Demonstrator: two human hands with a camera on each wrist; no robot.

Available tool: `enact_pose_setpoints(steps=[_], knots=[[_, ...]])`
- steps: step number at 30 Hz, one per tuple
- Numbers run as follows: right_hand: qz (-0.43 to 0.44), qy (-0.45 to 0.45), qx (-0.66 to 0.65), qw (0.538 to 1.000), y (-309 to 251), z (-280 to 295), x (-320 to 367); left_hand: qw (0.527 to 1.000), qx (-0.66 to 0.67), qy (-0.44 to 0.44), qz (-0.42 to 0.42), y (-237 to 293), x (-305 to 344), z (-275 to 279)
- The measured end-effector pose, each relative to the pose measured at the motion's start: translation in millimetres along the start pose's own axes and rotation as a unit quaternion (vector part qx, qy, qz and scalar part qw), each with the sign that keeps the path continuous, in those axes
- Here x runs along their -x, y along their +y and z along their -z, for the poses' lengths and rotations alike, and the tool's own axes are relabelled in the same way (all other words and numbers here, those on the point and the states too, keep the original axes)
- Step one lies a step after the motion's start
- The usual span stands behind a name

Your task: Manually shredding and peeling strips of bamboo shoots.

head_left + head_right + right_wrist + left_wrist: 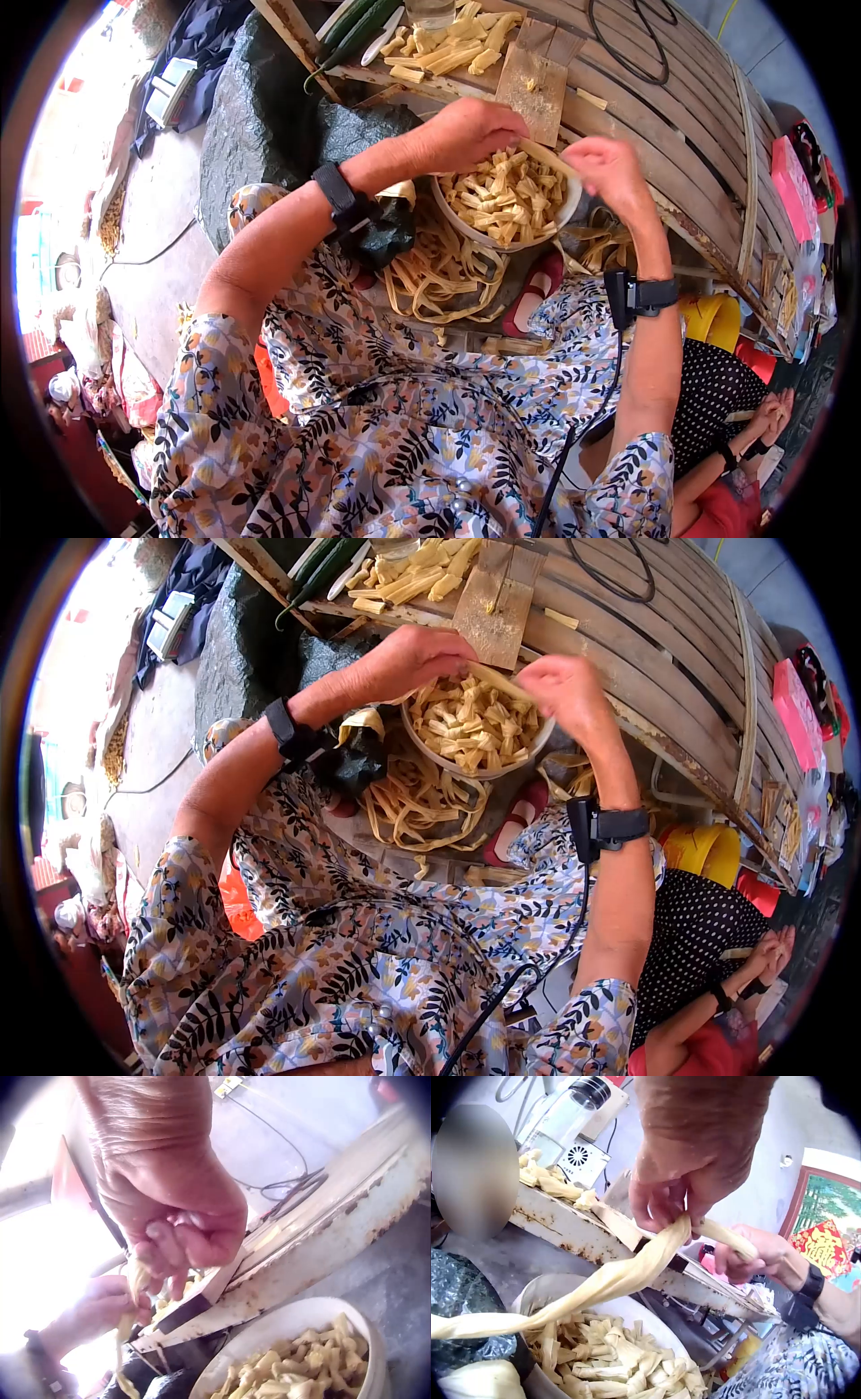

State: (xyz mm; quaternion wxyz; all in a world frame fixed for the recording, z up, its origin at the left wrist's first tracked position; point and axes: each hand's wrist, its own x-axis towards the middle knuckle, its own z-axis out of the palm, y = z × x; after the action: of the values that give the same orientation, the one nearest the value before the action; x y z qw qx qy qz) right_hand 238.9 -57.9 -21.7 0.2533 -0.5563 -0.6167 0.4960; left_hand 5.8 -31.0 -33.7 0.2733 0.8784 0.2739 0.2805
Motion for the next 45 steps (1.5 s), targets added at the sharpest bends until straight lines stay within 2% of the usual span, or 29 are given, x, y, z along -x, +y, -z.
enact_pose_setpoints(steps=[1,2,4,5,6,7,8,9,10,11,13,15,17,18,20,23,26,27,30,31,33,34,35,37,38,40,43,45], knots=[[-0.025,-0.075,0.024,0.997,-10.7,-7.1,6.4,0.998,0.034,-0.026,0.047,0.5,-0.4,3.6],[-0.04,-0.158,-0.028,0.986,-21.4,-14.9,13.5,0.991,0.109,-0.054,0.063,2.2,-2.1,5.7],[-0.008,-0.269,-0.106,0.957,-50.5,-22.9,27.2,0.956,0.256,-0.107,0.093,10.3,-8.1,12.1],[0.037,-0.264,-0.184,0.946,-49.3,-23.3,26.4,0.947,0.263,-0.126,0.133,17.9,-10.5,16.4],[0.081,-0.256,-0.261,0.927,-46.2,-23.8,26.0,0.937,0.311,-0.097,0.129,22.8,-9.8,14.2],[0.125,-0.244,-0.334,0.902,-43.0,-22.8,25.2,0.899,0.395,-0.092,0.165,28.5,-9.8,13.6],[0.134,-0.254,-0.361,0.887,-39.0,-18.8,23.3,0.852,0.476,-0.086,0.199,35.3,-10.6,14.0],[0.143,-0.264,-0.387,0.872,-33.8,-13.6,19.8,0.832,0.512,-0.037,0.208,36.7,-12.2,12.2],[0.152,-0.277,-0.412,0.855,-29.3,-12.0,16.4,0.838,0.506,-0.038,0.201,36.4,-12.6,16.9],[0.159,-0.253,-0.431,0.851,-23.5,-15.2,17.4,0.843,0.499,-0.039,0.194,36.0,-12.6,24.2],[0.151,-0.241,-0.425,0.859,-30.9,-18.7,21.3,0.871,0.465,-0.041,0.154,29.9,-14.3,25.6],[0.15,-0.237,-0.446,0.85,-33.4,-27.4,19.6,0.817,0.54,-0.055,0.195,21.2,-12.6,9.1],[0.155,-0.192,-0.392,0.886,-35.7,-31.7,12.8,0.757,0.612,-0.069,0.218,19.1,-9.4,-4.8],[0.159,-0.168,-0.364,0.902,-36.5,-32.3,10.3,0.711,0.669,-0.074,0.203,18.2,-6.1,-11.9],[0.142,-0.112,-0.288,0.94,-43.2,-29.6,10.8,0.717,0.662,-0.102,0.193,12.7,-4.4,-21.3],[0.117,-0.032,-0.164,0.979,-57.5,-32.6,17.0,0.668,0.7,-0.178,0.179,6.9,3.1,-26.0],[0.096,-0.038,-0.155,0.983,-53.5,-37.3,16.7,0.596,0.754,-0.237,0.141,2.4,5.8,-40.9],[0.073,-0.04,-0.078,0.994,-55.1,-34.7,17.0,0.626,0.744,-0.178,0.151,7.0,6.7,-43.5],[0.164,0.003,-0.11,0.98,-33.3,-43.5,7.6,0.615,0.766,-0.115,0.148,9.3,8.5,-44.5],[0.223,0.076,-0.024,0.972,-30.8,-41.9,4.8,0.621,0.73,-0.067,0.278,8.7,4.9,-43.1],[0.331,0.213,0.151,0.907,-27.6,-38.1,0.8,0.734,0.599,0.039,0.318,14.5,-1.8,-38.6],[0.299,0.218,0.157,0.916,-31.3,-39.7,2.7,0.779,0.523,0.094,0.332,20.6,-6.5,-31.1],[0.267,0.222,0.163,0.923,-36.8,-43.0,7.4,0.849,0.407,0.139,0.306,28.4,-9.1,-23.5],[0.203,0.21,0.143,0.946,-32.3,-46.3,5.1,0.894,0.311,0.17,0.273,27.1,-8.4,-22.7],[0.166,0.163,0.101,0.967,-25.5,-45.5,0.4,0.912,0.262,0.185,0.256,26.5,-7.8,-22.8],[0.09,0.066,0.015,0.994,-17.1,-42.6,-6.9,0.915,0.251,0.18,0.259,26.5,-6.0,-21.0],[0.003,0.012,-0.035,0.999,-17.0,-39.1,-9.4,0.923,0.245,0.155,0.252,28.8,-5.3,-15.9],[0.085,0.058,-0.047,0.994,-15.0,-45.1,-8.3,0.943,0.205,0.135,0.223,29.3,-4.9,-14.3]])
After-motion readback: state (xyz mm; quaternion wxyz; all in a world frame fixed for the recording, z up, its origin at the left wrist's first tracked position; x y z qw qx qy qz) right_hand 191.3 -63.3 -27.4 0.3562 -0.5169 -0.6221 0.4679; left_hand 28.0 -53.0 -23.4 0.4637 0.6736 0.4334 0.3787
